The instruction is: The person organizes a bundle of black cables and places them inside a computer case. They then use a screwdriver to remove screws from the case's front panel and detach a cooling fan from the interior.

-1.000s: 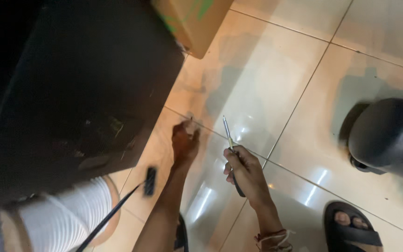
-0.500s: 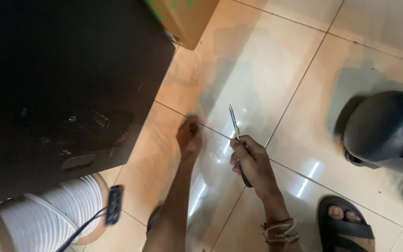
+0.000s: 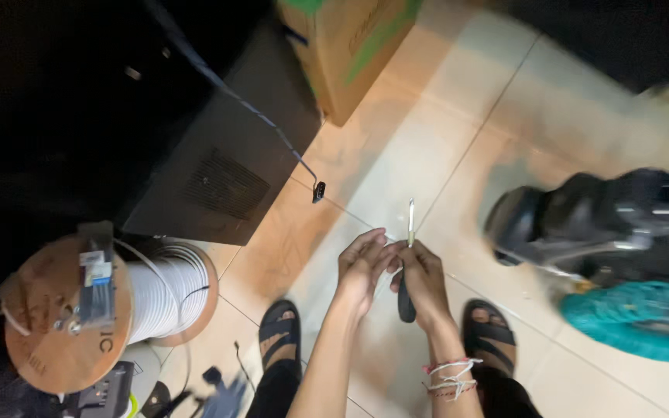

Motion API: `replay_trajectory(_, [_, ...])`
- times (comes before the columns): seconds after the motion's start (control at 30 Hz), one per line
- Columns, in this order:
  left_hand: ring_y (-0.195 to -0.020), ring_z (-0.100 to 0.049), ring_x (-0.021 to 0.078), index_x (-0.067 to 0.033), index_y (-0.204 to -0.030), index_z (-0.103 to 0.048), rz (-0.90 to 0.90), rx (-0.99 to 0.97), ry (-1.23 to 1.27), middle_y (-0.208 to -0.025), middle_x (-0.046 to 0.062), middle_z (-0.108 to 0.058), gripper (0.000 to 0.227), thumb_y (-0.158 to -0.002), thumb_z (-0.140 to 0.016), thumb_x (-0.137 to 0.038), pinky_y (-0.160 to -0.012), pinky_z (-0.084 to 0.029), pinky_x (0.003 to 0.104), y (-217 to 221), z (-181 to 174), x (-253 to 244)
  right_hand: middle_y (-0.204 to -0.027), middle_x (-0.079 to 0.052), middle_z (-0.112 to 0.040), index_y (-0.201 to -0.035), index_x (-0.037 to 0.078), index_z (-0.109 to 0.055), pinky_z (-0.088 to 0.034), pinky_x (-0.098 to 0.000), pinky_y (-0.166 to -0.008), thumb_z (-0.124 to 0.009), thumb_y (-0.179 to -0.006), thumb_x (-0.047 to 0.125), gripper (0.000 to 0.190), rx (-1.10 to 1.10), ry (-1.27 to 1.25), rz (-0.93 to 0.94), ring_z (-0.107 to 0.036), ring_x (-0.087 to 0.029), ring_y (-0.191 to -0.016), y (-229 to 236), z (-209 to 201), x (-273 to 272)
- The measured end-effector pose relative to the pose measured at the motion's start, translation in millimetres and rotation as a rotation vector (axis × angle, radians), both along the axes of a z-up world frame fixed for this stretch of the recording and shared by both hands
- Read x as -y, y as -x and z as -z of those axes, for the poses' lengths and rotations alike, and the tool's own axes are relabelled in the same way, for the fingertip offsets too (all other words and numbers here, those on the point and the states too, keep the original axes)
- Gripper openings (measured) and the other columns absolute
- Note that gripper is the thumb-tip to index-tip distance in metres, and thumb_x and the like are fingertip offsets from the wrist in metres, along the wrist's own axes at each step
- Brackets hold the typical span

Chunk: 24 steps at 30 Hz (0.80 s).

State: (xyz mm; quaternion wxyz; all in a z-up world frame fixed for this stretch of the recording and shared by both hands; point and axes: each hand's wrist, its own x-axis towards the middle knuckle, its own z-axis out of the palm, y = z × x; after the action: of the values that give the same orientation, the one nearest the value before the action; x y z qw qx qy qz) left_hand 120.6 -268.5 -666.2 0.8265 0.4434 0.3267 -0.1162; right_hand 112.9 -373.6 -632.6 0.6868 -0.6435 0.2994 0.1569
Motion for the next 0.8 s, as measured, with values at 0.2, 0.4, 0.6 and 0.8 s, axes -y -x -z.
replay_trajectory(0.2, [-0.096, -0.072, 0.0266, 0.0054, -0.124, -0.071, -0.001, 0.125, 0.085, -0.098, 0.018, -0.069, 0.032, -0.097, -0.073, -0.011, -0.091, -0.061, 0.034, 48.7, -105.1, 14.1, -0.076, -0.017, -0.064, -0.097, 0.004, -0.061, -0.045, -0.0383, -0.042, -0.048, -0.104, 0.019, 0.021, 0.039, -0.028, -0.071, -0.057, -0.028, -0.042, 54.3, -113.8, 21.8])
replay_trajectory(0.4, [-0.081, -0.073, 0.0164, 0.0013, -0.115, -0.077, 0.164, 0.243, -0.067, -0.094, 0.013, -0.08, 0.025, -0.095, -0.079, -0.013, -0.081, -0.062, 0.029, 50.1, -179.0, 20.8, -0.079, -0.019, -0.064, -0.087, -0.001, -0.061, -0.053, -0.0416, -0.044, -0.052, -0.1, 0.011, 0.02, 0.113, -0.032, -0.142, -0.058, -0.029, -0.048, 55.0, -205.9, 42.7])
replay_trajectory(0.6, [-0.072, -0.068, 0.0141, -0.0015, -0.097, -0.075, 0.311, 0.523, -0.108, -0.075, 0.01, -0.075, 0.014, -0.099, -0.077, -0.015, -0.076, -0.055, 0.028, 51.8, -291.0, 22.5, -0.061, -0.016, -0.06, -0.083, 0.002, -0.063, -0.046, -0.0383, -0.039, -0.053, -0.103, 0.028, 0.034, 0.306, -0.037, -0.154, -0.053, -0.026, -0.037, 66.7, -289.8, 60.5])
replay_trajectory(0.8, [-0.065, -0.063, 0.0106, -0.0023, -0.098, -0.071, 0.291, 0.642, -0.083, -0.071, 0.006, -0.068, 0.022, -0.101, -0.075, -0.023, -0.077, -0.054, 0.025, 99.9, -404.6, 0.8, -0.065, -0.019, -0.064, -0.086, 0.0, -0.064, -0.044, -0.0351, -0.043, -0.049, -0.108, 0.032, 0.042, 0.481, 0.024, -0.33, -0.057, -0.026, -0.041, 126.4, -389.0, 46.0])
